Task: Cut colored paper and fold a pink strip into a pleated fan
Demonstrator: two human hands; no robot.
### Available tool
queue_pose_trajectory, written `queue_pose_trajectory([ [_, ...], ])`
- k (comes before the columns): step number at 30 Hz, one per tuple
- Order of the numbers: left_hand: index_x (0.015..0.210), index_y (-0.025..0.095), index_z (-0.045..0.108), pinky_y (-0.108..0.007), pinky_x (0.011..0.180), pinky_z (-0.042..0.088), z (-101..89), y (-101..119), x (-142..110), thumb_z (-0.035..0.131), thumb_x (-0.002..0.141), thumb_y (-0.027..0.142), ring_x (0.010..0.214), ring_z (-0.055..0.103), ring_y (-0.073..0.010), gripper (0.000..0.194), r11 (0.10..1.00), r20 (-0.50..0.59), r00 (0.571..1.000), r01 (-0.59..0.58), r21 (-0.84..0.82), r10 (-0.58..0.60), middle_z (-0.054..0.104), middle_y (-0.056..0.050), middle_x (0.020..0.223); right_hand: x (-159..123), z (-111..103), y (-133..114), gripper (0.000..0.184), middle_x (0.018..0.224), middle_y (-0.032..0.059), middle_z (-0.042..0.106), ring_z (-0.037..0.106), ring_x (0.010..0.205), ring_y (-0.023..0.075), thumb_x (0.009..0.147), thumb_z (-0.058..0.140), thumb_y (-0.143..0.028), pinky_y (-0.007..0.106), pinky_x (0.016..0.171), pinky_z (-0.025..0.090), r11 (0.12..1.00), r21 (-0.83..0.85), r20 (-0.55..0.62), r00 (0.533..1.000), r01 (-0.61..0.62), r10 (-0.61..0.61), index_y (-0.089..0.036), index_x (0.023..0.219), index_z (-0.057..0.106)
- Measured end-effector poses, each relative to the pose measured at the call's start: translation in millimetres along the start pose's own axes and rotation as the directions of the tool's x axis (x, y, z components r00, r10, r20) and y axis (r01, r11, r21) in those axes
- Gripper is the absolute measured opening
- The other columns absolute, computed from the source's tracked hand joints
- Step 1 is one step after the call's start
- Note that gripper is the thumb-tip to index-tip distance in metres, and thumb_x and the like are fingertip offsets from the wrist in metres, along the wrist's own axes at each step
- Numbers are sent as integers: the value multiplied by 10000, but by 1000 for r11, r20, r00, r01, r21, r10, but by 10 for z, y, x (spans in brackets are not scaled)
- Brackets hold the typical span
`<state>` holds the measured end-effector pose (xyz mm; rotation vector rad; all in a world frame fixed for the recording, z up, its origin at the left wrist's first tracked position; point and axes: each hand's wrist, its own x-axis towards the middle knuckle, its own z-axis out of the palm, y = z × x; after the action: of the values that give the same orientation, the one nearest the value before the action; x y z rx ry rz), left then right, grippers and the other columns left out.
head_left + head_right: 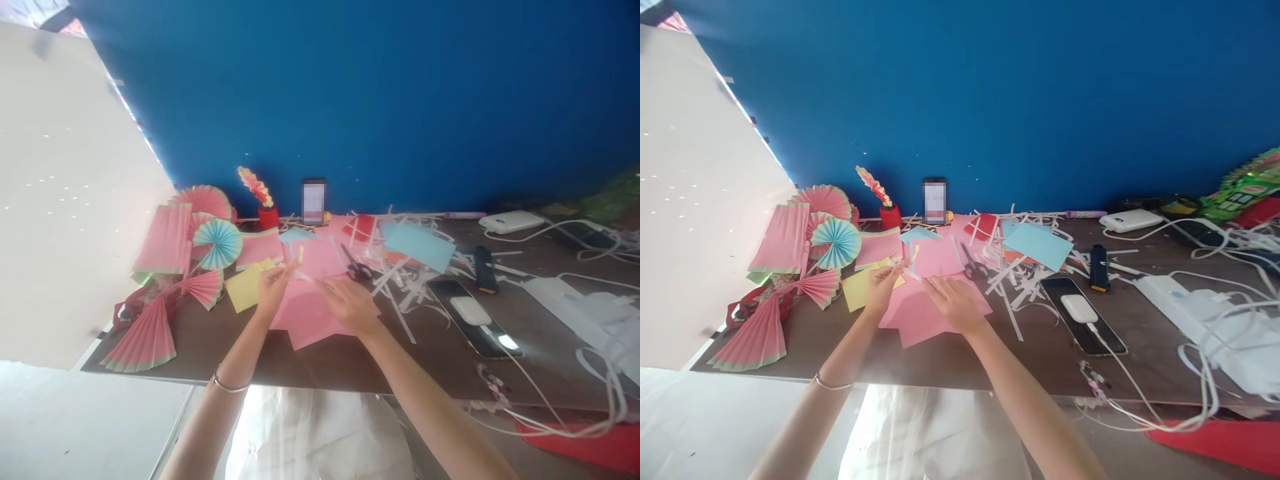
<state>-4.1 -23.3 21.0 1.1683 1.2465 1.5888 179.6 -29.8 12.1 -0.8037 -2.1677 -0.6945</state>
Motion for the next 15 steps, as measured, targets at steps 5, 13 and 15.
queue_pose_trajectory([
  [5,755,157,713,-364,793,495,8,-18,1,614,724,414,850,630,-230,277,1000,68,997,24,-8,-23,696,-74,821,-2,-14,21,455,929,13,675,602,773,134,803,527,-56,255,701,434,1000,12,9,1000,4,-4,-262,1208,514],
  [13,812,127,695,-408,795,512,5,-109,43,632,700,455,844,653,-250,352,965,164,979,151,-215,-117,699,-112,848,44,-49,10,343,956,-6,686,597,702,131,839,528,-128,263,664,427,999,52,32,999,16,-18,-261,1155,551],
  [15,814,123,692,-414,811,505,-3,-118,52,625,707,461,860,651,-258,361,960,189,974,166,-224,-125,699,-117,857,44,-44,5,303,949,-12,689,597,701,134,845,530,-154,265,667,426,998,60,21,1000,4,-5,-261,1125,571],
])
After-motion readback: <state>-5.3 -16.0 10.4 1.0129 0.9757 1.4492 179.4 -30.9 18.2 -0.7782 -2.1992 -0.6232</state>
